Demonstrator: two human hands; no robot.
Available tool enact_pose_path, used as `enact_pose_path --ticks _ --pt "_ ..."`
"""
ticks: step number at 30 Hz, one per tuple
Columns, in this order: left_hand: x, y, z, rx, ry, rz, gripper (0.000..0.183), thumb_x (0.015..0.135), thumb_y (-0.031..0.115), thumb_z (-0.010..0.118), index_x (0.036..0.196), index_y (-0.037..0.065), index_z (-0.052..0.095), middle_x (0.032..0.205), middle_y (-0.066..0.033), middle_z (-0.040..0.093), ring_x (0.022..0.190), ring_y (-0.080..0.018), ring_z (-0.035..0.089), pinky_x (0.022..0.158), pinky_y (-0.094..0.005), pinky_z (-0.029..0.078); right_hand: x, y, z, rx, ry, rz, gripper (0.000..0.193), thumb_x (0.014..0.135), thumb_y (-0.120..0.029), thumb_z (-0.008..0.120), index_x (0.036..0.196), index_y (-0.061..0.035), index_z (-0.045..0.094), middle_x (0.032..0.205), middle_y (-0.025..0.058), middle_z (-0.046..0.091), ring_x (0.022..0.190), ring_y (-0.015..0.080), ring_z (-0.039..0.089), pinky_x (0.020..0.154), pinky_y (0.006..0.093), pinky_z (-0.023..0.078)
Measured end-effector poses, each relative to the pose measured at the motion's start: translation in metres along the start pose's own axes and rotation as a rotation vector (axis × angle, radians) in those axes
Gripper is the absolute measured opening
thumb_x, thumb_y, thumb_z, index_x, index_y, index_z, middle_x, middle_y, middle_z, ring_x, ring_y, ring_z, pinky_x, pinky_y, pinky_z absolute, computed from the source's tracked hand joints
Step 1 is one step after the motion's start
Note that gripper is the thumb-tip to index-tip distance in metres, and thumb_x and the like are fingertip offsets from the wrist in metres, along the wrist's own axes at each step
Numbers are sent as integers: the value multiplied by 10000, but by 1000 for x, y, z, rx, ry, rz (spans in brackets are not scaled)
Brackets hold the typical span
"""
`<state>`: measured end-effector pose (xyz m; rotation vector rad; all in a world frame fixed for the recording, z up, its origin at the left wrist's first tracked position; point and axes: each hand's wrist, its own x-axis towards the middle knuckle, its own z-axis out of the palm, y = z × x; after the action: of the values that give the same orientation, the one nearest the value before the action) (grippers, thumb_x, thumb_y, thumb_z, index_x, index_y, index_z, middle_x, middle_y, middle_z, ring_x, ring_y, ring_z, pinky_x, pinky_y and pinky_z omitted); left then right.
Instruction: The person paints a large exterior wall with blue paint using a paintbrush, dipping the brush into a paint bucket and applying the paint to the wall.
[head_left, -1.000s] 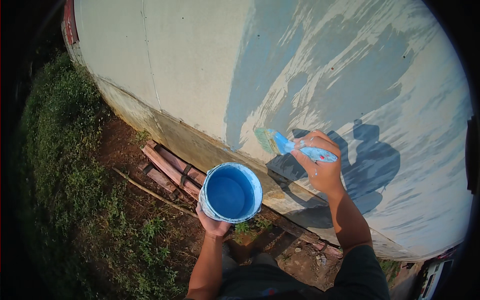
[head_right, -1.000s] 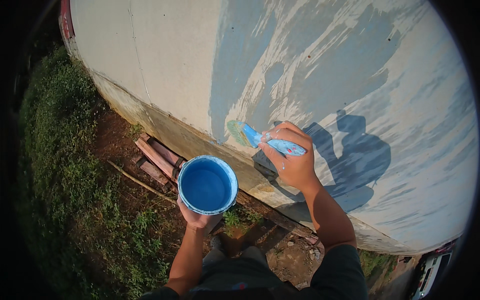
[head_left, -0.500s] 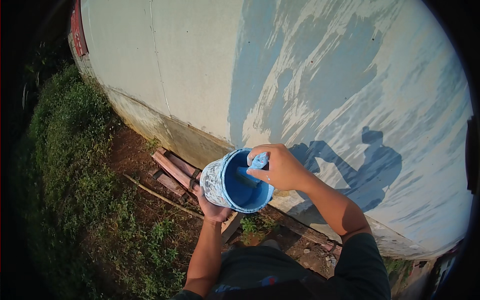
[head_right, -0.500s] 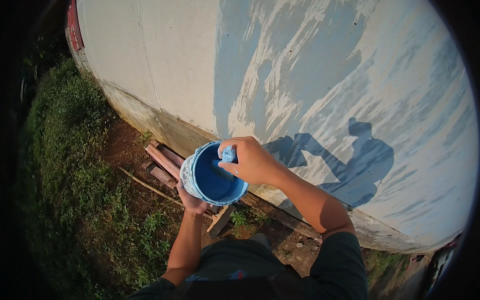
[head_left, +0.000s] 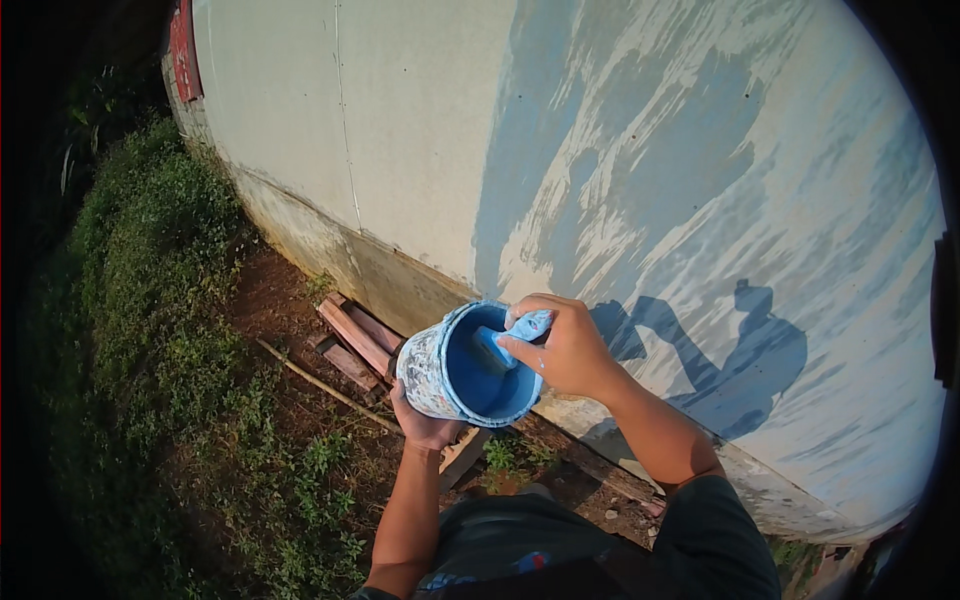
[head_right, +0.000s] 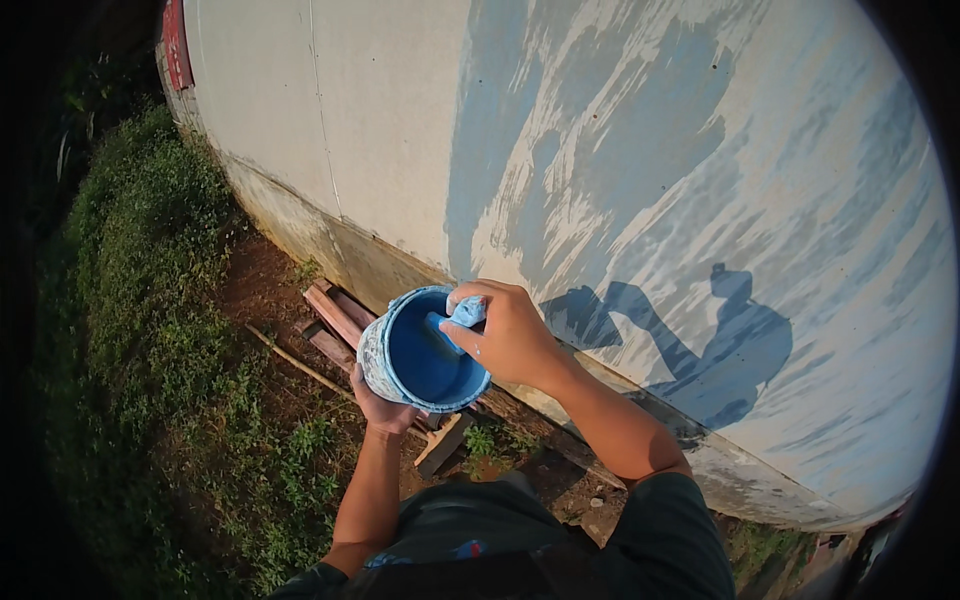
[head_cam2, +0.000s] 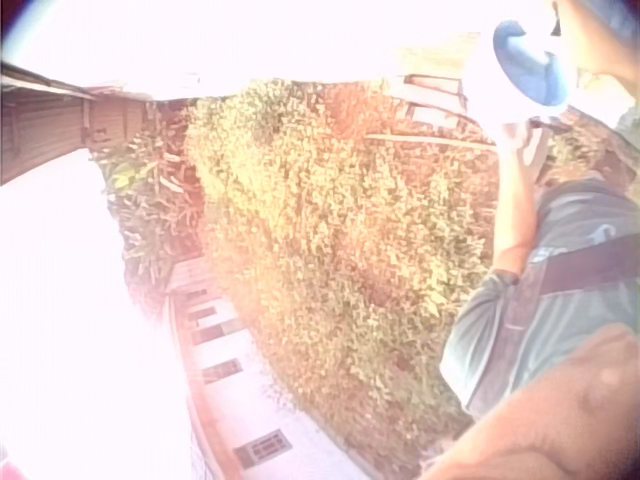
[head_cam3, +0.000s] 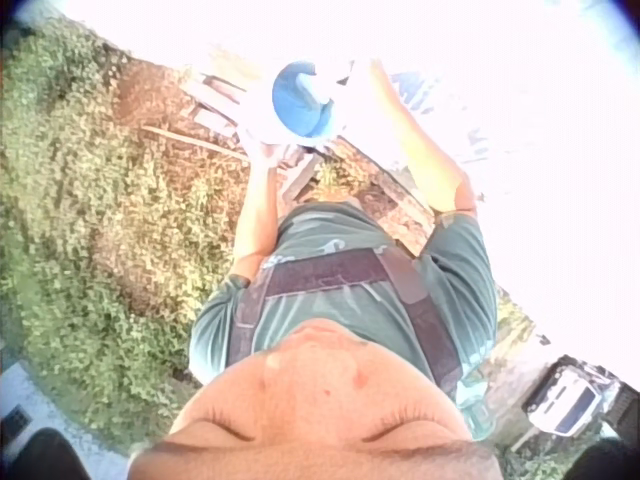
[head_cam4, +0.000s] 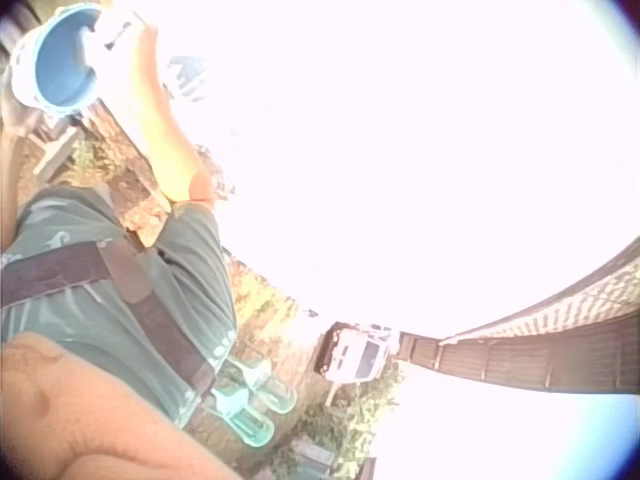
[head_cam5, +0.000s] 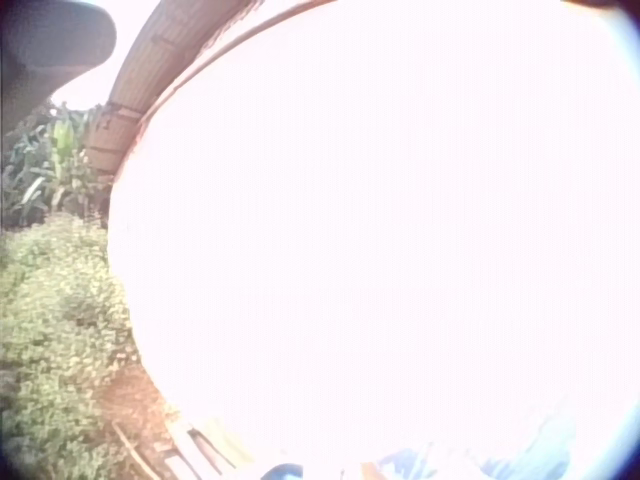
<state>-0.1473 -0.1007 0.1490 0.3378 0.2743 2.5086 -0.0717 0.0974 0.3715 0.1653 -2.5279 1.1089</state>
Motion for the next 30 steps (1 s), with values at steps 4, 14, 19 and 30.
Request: enact_pose_path --ticks 4,14,19,30 --pt "-5 -6 -1 -16 122 -2 875 997 729 499 1625 119 495 1630 -145 546 1466 -384 543 1224 -621 420 -21 9 -10 165 90 -144 236 870 -11 878 1061 23 743 1017 152 768 884 258 758 767 362 580" --pt "-10 -23 -2 -86 143 -106 873 1009 751 452 1627 135 483 1634 -168 527 1454 -397 552 1153 -627 499 -60 44 39 -126 386 -421 243 801 34 906 990 -5 758 1064 149 765 863 294 770 714 392 606" --pt "-8 -30 0 -100 140 -142 858 1021 719 451 1624 109 480 1605 -162 560 1385 -412 611 1033 -616 598 -71 53 55 -315 505 -507 241 793 10 897 982 -10 749 1008 129 748 811 301 742 675 400 600" --pt "-13 -33 -3 -94 216 -127 906 1000 766 383 1629 117 439 1584 -226 530 1319 -483 637 885 -652 650 -74 50 43 -150 506 -363 232 830 3 901 1004 -10 749 973 148 743 811 300 756 670 390 591"
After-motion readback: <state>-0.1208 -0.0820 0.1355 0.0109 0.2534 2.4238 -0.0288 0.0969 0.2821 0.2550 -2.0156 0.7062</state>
